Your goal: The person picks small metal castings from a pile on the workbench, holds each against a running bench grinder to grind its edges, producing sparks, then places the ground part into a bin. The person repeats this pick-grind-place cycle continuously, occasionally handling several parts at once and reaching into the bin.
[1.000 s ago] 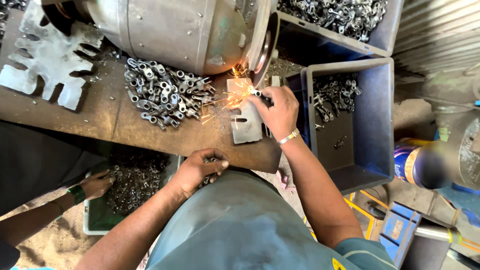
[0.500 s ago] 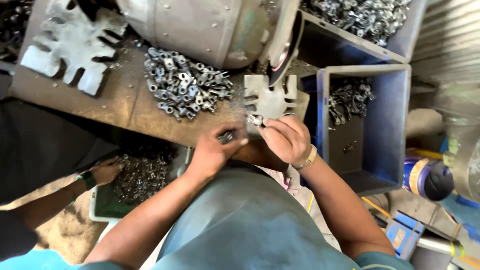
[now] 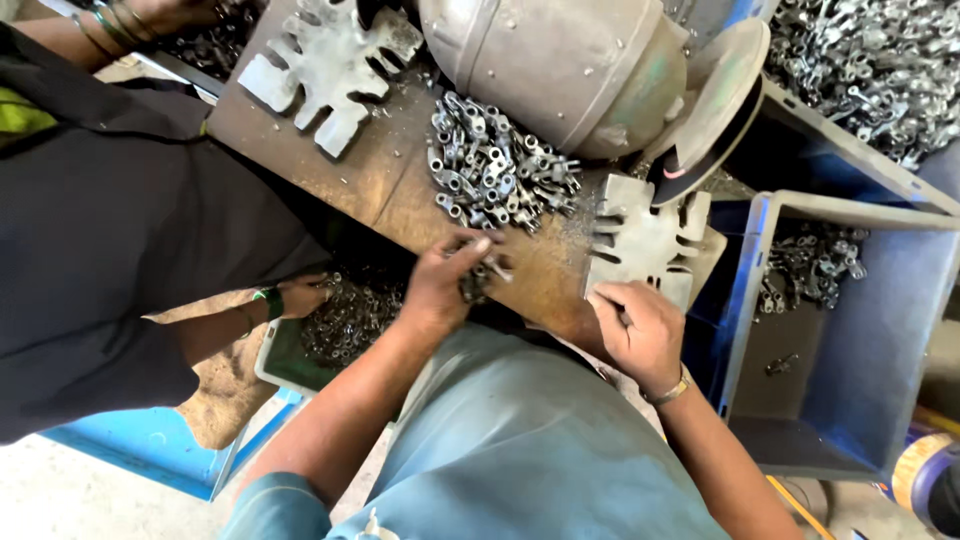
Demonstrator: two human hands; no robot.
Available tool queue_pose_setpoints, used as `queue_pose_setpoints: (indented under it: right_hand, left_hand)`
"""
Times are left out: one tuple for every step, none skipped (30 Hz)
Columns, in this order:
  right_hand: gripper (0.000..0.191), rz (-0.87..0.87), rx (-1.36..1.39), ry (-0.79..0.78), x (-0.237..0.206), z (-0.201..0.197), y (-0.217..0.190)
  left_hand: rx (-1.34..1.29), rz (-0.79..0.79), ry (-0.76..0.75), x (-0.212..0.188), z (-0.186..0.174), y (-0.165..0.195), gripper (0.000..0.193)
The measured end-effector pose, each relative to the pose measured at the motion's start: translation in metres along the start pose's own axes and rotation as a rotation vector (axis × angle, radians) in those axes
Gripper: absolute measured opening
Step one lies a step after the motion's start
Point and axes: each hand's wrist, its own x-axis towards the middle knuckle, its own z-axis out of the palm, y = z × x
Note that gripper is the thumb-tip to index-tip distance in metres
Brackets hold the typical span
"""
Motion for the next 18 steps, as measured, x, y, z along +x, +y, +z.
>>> queue_pose_setpoints:
  right_hand:
    - [0.007,-0.029,0.014,-0.002,-0.002,0.003,0.002]
    - [0.007,-0.054,0.024,-0.004,-0.003,0.004,0.003]
    - [0.007,-0.072,0.033,-0.009,-0.003,0.005,0.004]
    - [0.007,-0.099,0.031,-0.017,-0.001,0.005,0.003]
    - [0.007,-0.135,0.030,-0.019,0.000,0.005,0.000]
    - [0.008,-0.181,0.026,-0.011,0.005,0.005,-0.002]
    - [0.012,-0.205,0.015,-0.004,0.009,0.004,-0.005]
    - [0.017,-0.222,0.008,-0.007,0.011,0.003,-0.009]
    - [0.022,-0.238,0.001,-0.014,0.014,0.003,-0.012]
    - [0.022,-0.269,0.013,-0.021,0.015,0.003,-0.013]
    - [0.021,-0.298,0.020,-0.035,0.015,0.005,-0.012]
    - [0.021,-0.312,0.005,-0.037,0.013,0.003,-0.010]
    - [0.015,-0.276,0.019,-0.050,0.007,0.005,-0.009]
    - [0.010,-0.285,-0.033,-0.032,0.004,0.008,-0.005]
    - [0.013,-0.192,0.031,-0.194,0.004,0.012,0.002]
    - [0.016,-0.340,0.167,-0.118,-0.005,0.008,0.008]
    - [0.020,-0.454,0.108,-0.070,-0.014,0.002,0.016]
    - [0.017,-0.310,0.103,-0.012,-0.023,0.001,0.012]
  left_hand:
    - [-0.023,0.033,-0.050,-0.003,-0.003,0.015,0.022]
    - [-0.026,0.095,-0.062,-0.005,-0.004,0.029,0.022]
    - [-0.030,0.150,-0.072,-0.006,-0.005,0.043,0.024]
    - [0.167,0.212,-0.003,-0.004,-0.006,0.055,0.025]
    - [0.366,0.282,0.064,0.000,-0.009,0.064,0.028]
    - [0.566,0.366,0.125,0.009,-0.012,0.073,0.030]
    - [0.874,0.555,0.095,0.019,-0.015,0.080,0.031]
    - [1.183,0.732,0.071,0.026,-0.020,0.084,0.032]
    - [1.491,0.904,0.044,0.030,-0.021,0.091,0.033]
    - [1.629,0.880,0.075,0.033,-0.023,0.094,0.033]
    - [1.760,0.846,0.104,0.031,-0.022,0.099,0.035]
    - [1.880,0.819,0.102,0.031,-0.018,0.102,0.038]
    - [1.926,0.600,0.089,0.030,-0.017,0.107,0.044]
    - [1.958,0.484,0.078,0.028,-0.005,0.110,0.043]
    - [1.987,0.421,0.076,0.025,0.010,0.107,0.042]
    - [1.983,0.421,0.062,0.024,0.029,0.100,0.041]
    - [1.977,0.418,0.027,0.023,0.049,0.085,0.040]
    - [1.968,0.426,-0.020,0.027,0.070,0.069,0.039]
